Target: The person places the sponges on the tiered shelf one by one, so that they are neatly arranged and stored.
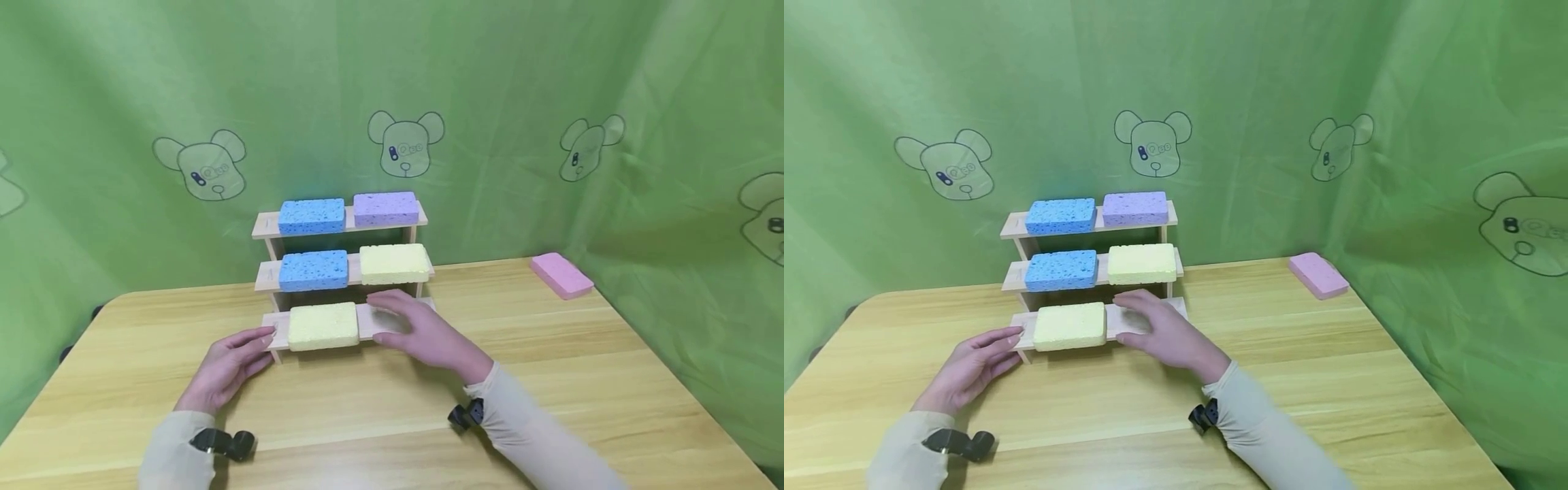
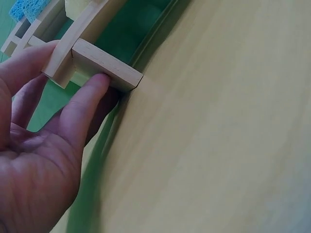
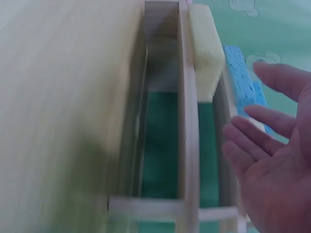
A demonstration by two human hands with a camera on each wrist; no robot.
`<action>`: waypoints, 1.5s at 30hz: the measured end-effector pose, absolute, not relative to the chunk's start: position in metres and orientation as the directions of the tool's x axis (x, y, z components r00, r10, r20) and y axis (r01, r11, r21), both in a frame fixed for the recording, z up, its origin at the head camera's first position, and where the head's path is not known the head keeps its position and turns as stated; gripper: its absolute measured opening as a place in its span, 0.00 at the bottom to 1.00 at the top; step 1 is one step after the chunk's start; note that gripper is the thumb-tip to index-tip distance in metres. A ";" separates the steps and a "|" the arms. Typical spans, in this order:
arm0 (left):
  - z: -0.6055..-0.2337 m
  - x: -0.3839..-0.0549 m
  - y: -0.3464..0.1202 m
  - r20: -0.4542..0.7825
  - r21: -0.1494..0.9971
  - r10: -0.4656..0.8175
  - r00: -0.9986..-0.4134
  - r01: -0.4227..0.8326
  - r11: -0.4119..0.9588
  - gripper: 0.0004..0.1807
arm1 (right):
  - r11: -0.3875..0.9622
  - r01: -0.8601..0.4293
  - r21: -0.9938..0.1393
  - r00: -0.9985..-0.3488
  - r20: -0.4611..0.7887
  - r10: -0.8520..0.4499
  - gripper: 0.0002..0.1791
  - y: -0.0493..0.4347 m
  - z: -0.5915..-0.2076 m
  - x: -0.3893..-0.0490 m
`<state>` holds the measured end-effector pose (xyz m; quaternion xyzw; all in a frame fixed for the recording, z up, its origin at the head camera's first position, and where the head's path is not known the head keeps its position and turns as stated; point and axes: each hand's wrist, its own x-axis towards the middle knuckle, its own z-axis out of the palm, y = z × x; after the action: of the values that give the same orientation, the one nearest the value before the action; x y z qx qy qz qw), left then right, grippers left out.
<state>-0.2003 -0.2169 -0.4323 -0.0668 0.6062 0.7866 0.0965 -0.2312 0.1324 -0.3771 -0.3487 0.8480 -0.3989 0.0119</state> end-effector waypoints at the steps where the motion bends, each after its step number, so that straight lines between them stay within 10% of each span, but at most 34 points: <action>1: -0.432 -0.200 -0.217 -0.223 0.941 0.069 -0.972 -0.233 -0.247 0.09 | 0.438 -0.584 -0.684 -0.755 0.259 -0.603 0.33 0.137 -0.376 -0.231; 45: -0.431 -0.200 -0.220 -0.192 0.938 0.109 -0.975 -0.215 -0.272 0.11 | 0.621 -0.510 -0.595 -0.857 0.414 -0.307 0.25 0.309 -0.357 -0.217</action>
<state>-0.2000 -0.2200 -0.4311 -0.0448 0.5948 0.7961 0.1017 -0.2172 0.3092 -0.3575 -0.2294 0.8898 -0.3699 -0.1373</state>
